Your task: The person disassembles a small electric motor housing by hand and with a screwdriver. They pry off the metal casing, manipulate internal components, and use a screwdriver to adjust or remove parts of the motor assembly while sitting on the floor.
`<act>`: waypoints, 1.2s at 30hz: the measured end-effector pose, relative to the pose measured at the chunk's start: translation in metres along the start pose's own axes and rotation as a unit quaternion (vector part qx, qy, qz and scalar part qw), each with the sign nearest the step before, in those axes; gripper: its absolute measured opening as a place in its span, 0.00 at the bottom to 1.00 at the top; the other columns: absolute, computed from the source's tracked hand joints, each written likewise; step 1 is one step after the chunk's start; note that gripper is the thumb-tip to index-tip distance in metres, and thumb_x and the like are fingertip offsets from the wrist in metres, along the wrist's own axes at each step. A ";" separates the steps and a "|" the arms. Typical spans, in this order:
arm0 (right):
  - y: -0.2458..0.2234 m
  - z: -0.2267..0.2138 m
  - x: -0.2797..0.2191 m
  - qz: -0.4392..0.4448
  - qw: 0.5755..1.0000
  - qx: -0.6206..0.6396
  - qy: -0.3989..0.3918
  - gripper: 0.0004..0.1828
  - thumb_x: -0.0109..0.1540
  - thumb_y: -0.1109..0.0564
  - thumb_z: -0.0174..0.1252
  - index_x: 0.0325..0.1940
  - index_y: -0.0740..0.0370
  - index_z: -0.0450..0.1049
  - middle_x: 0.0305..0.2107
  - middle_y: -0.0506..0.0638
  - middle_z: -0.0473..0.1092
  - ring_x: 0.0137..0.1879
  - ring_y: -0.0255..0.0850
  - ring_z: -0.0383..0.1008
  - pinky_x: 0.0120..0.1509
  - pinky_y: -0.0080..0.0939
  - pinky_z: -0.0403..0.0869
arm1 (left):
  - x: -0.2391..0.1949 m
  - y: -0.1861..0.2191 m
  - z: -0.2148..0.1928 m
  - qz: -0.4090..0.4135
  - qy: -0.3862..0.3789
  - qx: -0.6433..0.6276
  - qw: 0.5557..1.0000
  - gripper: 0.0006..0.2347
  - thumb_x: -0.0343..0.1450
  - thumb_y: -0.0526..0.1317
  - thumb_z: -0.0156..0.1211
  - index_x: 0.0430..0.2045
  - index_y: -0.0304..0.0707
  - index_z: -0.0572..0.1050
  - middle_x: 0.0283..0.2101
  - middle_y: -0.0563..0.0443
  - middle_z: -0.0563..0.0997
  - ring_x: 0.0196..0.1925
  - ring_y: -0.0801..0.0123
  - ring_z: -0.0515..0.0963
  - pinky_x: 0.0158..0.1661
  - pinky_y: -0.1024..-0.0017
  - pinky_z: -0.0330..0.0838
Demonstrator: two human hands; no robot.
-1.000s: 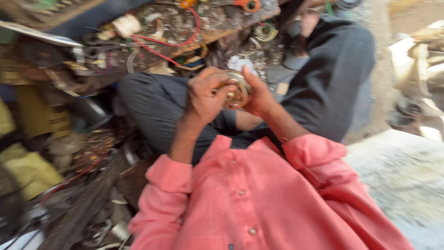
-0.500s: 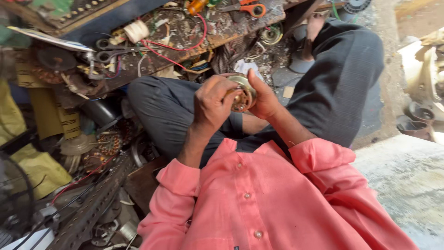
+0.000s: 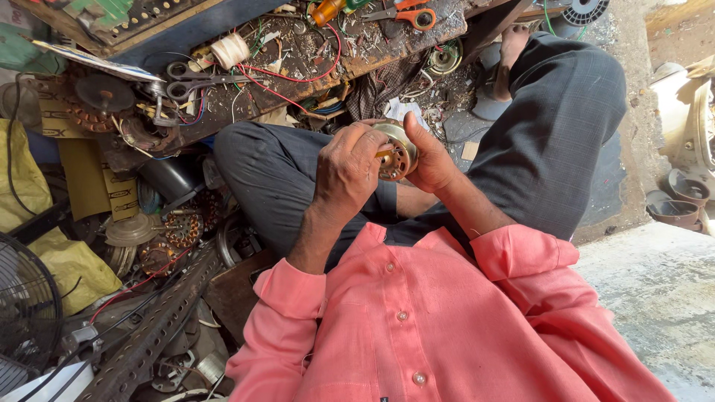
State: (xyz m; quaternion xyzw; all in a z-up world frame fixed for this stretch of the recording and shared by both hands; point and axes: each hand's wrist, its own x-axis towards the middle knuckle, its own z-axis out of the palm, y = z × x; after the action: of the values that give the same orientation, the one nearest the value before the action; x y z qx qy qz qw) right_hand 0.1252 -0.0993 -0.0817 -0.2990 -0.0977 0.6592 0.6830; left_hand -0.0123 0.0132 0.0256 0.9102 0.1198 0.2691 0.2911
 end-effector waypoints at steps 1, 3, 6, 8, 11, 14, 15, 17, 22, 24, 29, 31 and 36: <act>0.000 0.000 0.000 0.002 1.000 0.008 0.008 0.43 0.67 0.25 0.46 0.70 0.63 0.65 0.54 0.55 0.73 0.60 0.46 0.75 0.65 0.53 0.74 | 0.000 0.000 -0.001 0.000 -0.006 0.002 1.000 0.12 0.66 0.26 0.63 0.42 0.34 0.75 0.46 0.43 0.79 0.50 0.50 0.82 0.50 0.59 0.78; 0.000 -0.002 0.001 0.001 1.000 0.014 0.018 0.43 0.67 0.26 0.45 0.69 0.63 0.65 0.54 0.55 0.72 0.60 0.46 0.75 0.66 0.53 0.75 | 0.001 -0.001 -0.001 0.001 -0.006 -0.003 1.000 0.12 0.66 0.26 0.63 0.42 0.34 0.75 0.46 0.43 0.80 0.50 0.50 0.82 0.50 0.59 0.78; 0.002 -0.002 0.002 -0.004 1.000 0.008 0.011 0.43 0.67 0.26 0.44 0.70 0.64 0.65 0.55 0.55 0.72 0.60 0.45 0.75 0.66 0.51 0.75 | -0.001 -0.002 0.000 -0.007 0.013 -0.018 1.000 0.12 0.65 0.26 0.63 0.41 0.34 0.76 0.45 0.43 0.80 0.50 0.50 0.82 0.50 0.59 0.78; 0.001 -0.001 0.001 -0.012 1.000 0.001 -0.010 0.43 0.69 0.26 0.43 0.71 0.65 0.65 0.55 0.55 0.72 0.60 0.44 0.75 0.65 0.49 0.75 | -0.001 -0.002 0.002 -0.024 0.026 -0.026 0.999 0.11 0.65 0.26 0.64 0.40 0.34 0.76 0.44 0.44 0.80 0.48 0.52 0.83 0.49 0.60 0.79; -0.001 0.001 -0.001 -0.012 1.000 0.001 -0.018 0.43 0.68 0.26 0.42 0.70 0.65 0.65 0.55 0.55 0.73 0.59 0.43 0.76 0.64 0.48 0.76 | -0.002 -0.002 0.004 -0.017 0.038 -0.040 0.998 0.09 0.67 0.27 0.66 0.39 0.35 0.77 0.43 0.45 0.80 0.48 0.53 0.83 0.49 0.61 0.79; -0.002 0.001 0.000 -0.012 1.000 0.008 -0.012 0.43 0.69 0.26 0.42 0.71 0.64 0.65 0.55 0.55 0.73 0.60 0.43 0.75 0.65 0.48 0.76 | -0.002 -0.003 0.005 -0.012 0.036 -0.039 0.999 0.10 0.67 0.27 0.65 0.40 0.35 0.77 0.44 0.45 0.80 0.48 0.53 0.83 0.49 0.62 0.80; -0.002 0.001 0.000 -0.011 1.000 0.007 -0.009 0.43 0.68 0.26 0.43 0.70 0.64 0.65 0.54 0.55 0.73 0.60 0.44 0.76 0.65 0.49 0.76 | -0.002 -0.002 0.005 -0.008 0.035 -0.037 0.999 0.10 0.67 0.27 0.65 0.41 0.35 0.76 0.44 0.45 0.80 0.49 0.53 0.83 0.49 0.61 0.79; 0.000 -0.002 0.001 -0.010 1.000 0.005 -0.002 0.43 0.68 0.26 0.43 0.70 0.64 0.65 0.54 0.55 0.73 0.59 0.44 0.76 0.65 0.50 0.76 | -0.001 -0.002 0.006 -0.002 0.031 -0.035 0.999 0.10 0.68 0.28 0.65 0.41 0.34 0.76 0.44 0.44 0.79 0.49 0.52 0.83 0.49 0.61 0.79; 0.007 -0.011 0.002 -0.006 1.000 -0.022 0.020 0.41 0.67 0.27 0.47 0.68 0.62 0.67 0.52 0.55 0.74 0.57 0.44 0.76 0.63 0.49 0.76 | 0.000 0.004 0.002 0.005 0.002 0.004 1.000 0.09 0.69 0.28 0.62 0.42 0.33 0.74 0.45 0.43 0.78 0.49 0.50 0.82 0.48 0.60 0.79; 0.008 -0.014 0.004 -0.014 0.999 -0.032 0.021 0.40 0.68 0.27 0.48 0.66 0.63 0.68 0.51 0.55 0.74 0.57 0.45 0.76 0.63 0.49 0.76 | 0.003 0.004 -0.001 0.010 -0.011 0.018 1.000 0.08 0.70 0.28 0.62 0.41 0.32 0.74 0.45 0.42 0.78 0.49 0.49 0.81 0.47 0.60 0.78; 0.017 -0.021 0.004 0.012 0.999 0.036 0.009 0.40 0.68 0.26 0.45 0.62 0.63 0.70 0.51 0.53 0.75 0.57 0.45 0.77 0.62 0.50 0.76 | 0.003 0.003 -0.001 0.012 -0.010 0.001 1.000 0.09 0.68 0.28 0.61 0.41 0.32 0.75 0.47 0.42 0.80 0.48 0.48 0.81 0.47 0.58 0.77; 0.020 -0.026 0.006 0.019 0.999 0.036 0.005 0.41 0.66 0.25 0.44 0.62 0.62 0.71 0.51 0.53 0.76 0.57 0.45 0.77 0.62 0.50 0.76 | 0.002 0.001 0.001 0.008 -0.002 -0.003 1.000 0.10 0.67 0.27 0.62 0.41 0.33 0.76 0.45 0.41 0.80 0.48 0.46 0.80 0.48 0.57 0.77; 0.030 -0.043 0.020 0.056 0.995 0.067 0.045 0.40 0.65 0.23 0.45 0.59 0.60 0.73 0.50 0.53 0.76 0.54 0.45 0.77 0.59 0.52 0.76 | 0.009 -0.005 0.000 0.025 0.014 -0.035 0.999 0.10 0.66 0.27 0.64 0.39 0.36 0.78 0.43 0.40 0.80 0.47 0.45 0.81 0.48 0.56 0.76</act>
State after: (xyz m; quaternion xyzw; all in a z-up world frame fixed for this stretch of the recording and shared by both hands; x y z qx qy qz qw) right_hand 0.1245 -0.0934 -0.1373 -0.2868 -0.0056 0.6872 0.6674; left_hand -0.0054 0.0207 0.0259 0.8985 0.0917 0.2927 0.3139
